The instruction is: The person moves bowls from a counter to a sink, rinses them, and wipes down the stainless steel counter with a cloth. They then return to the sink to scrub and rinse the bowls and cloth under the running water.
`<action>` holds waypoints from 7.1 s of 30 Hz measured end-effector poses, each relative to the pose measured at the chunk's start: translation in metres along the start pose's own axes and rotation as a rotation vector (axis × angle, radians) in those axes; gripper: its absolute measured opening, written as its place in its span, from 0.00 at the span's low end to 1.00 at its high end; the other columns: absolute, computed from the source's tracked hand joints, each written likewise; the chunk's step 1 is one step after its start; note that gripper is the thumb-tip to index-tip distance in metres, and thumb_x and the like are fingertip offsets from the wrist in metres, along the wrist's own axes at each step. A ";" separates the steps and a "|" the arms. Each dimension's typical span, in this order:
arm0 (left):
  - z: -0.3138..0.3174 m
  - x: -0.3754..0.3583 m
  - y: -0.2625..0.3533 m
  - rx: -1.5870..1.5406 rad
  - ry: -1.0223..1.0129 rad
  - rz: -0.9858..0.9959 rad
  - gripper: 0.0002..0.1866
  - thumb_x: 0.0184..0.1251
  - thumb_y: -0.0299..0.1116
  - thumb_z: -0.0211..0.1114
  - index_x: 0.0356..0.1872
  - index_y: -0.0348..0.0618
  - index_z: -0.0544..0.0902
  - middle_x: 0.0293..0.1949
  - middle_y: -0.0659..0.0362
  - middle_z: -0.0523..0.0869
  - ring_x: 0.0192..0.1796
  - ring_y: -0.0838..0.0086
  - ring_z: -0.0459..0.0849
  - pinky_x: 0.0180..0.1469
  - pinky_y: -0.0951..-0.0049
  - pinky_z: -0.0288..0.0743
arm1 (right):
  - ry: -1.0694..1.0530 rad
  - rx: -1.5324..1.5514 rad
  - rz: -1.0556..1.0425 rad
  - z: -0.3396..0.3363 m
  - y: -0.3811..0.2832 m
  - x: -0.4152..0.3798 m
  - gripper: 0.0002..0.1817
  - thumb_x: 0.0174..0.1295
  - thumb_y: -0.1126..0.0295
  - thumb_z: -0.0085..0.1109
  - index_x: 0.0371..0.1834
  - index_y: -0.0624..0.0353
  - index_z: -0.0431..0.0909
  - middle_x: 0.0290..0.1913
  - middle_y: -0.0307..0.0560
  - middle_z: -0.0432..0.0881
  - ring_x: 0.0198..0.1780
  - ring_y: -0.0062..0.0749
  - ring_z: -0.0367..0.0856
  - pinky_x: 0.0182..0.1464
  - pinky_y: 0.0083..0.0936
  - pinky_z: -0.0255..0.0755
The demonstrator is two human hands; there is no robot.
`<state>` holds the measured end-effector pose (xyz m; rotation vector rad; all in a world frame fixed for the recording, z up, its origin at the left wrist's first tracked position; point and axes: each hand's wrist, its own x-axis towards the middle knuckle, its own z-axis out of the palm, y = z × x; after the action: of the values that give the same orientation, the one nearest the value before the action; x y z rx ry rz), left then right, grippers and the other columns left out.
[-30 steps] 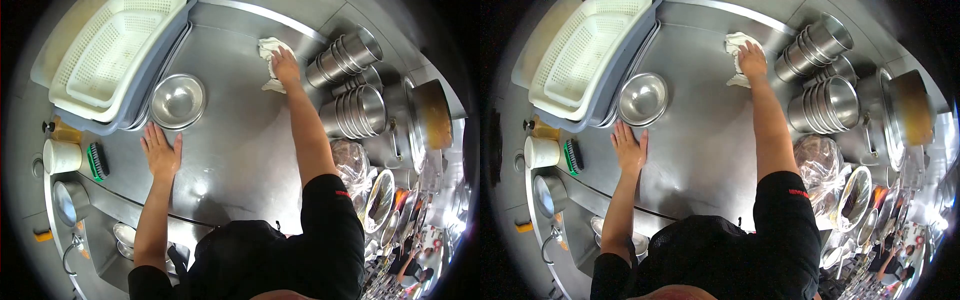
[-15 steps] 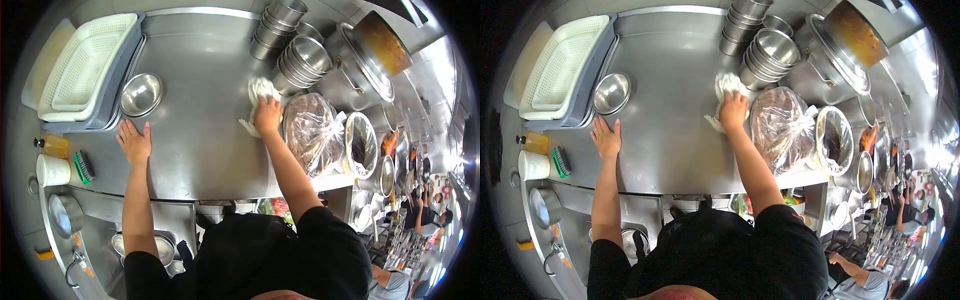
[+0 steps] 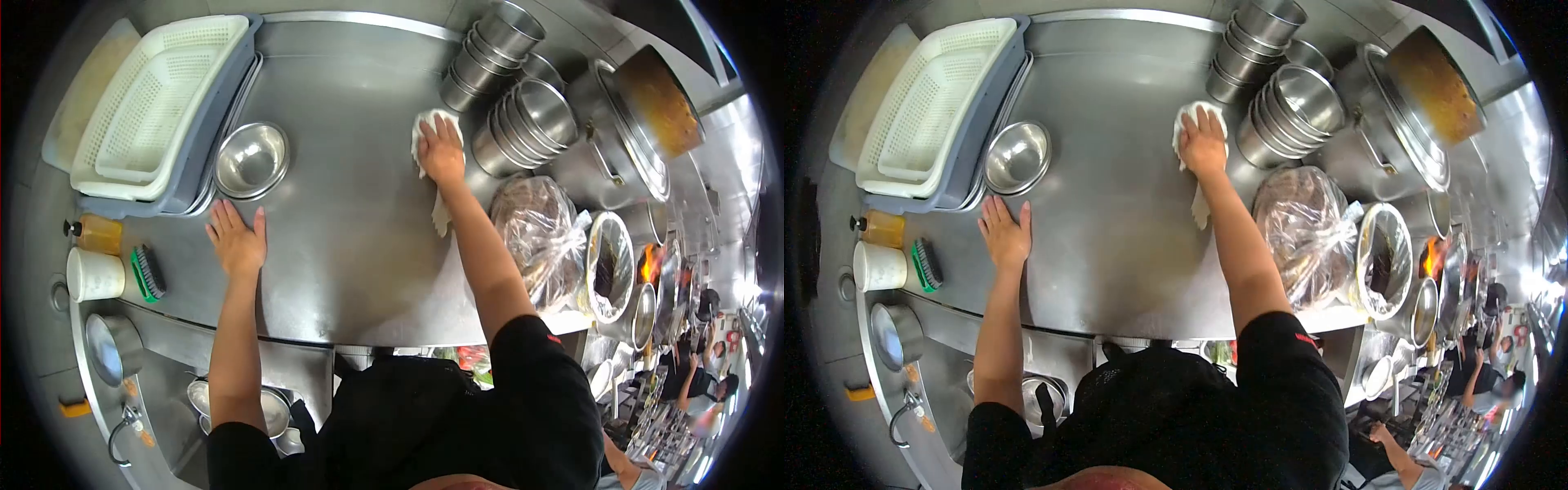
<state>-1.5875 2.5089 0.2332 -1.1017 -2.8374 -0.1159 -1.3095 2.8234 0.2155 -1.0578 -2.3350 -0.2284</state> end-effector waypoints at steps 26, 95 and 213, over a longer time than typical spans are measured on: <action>0.002 0.001 0.000 -0.014 0.030 0.018 0.42 0.68 0.61 0.40 0.67 0.29 0.57 0.72 0.46 0.53 0.75 0.60 0.45 0.74 0.57 0.35 | 0.117 0.798 0.618 0.069 0.013 0.135 0.32 0.53 0.74 0.52 0.65 0.64 0.59 0.60 0.59 0.72 0.62 0.49 0.70 0.64 0.34 0.60; -0.009 -0.003 0.006 -0.020 -0.014 -0.029 0.42 0.68 0.62 0.38 0.69 0.34 0.55 0.72 0.50 0.52 0.75 0.64 0.45 0.74 0.60 0.35 | 0.219 0.245 0.368 -0.129 0.033 0.083 0.31 0.57 0.56 0.58 0.65 0.47 0.63 0.58 0.65 0.70 0.60 0.55 0.70 0.58 0.43 0.68; -0.058 -0.153 -0.117 -1.410 0.342 -0.287 0.15 0.70 0.37 0.56 0.50 0.37 0.77 0.45 0.59 0.81 0.46 0.76 0.78 0.47 0.76 0.71 | -0.042 0.072 0.087 -0.124 -0.114 -0.196 0.26 0.55 0.72 0.53 0.61 0.57 0.69 0.62 0.61 0.67 0.62 0.56 0.65 0.64 0.44 0.58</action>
<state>-1.5506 2.3143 0.2687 -0.5539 -2.2918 -2.2451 -1.2369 2.5747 0.2179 -1.1363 -2.3099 -0.0894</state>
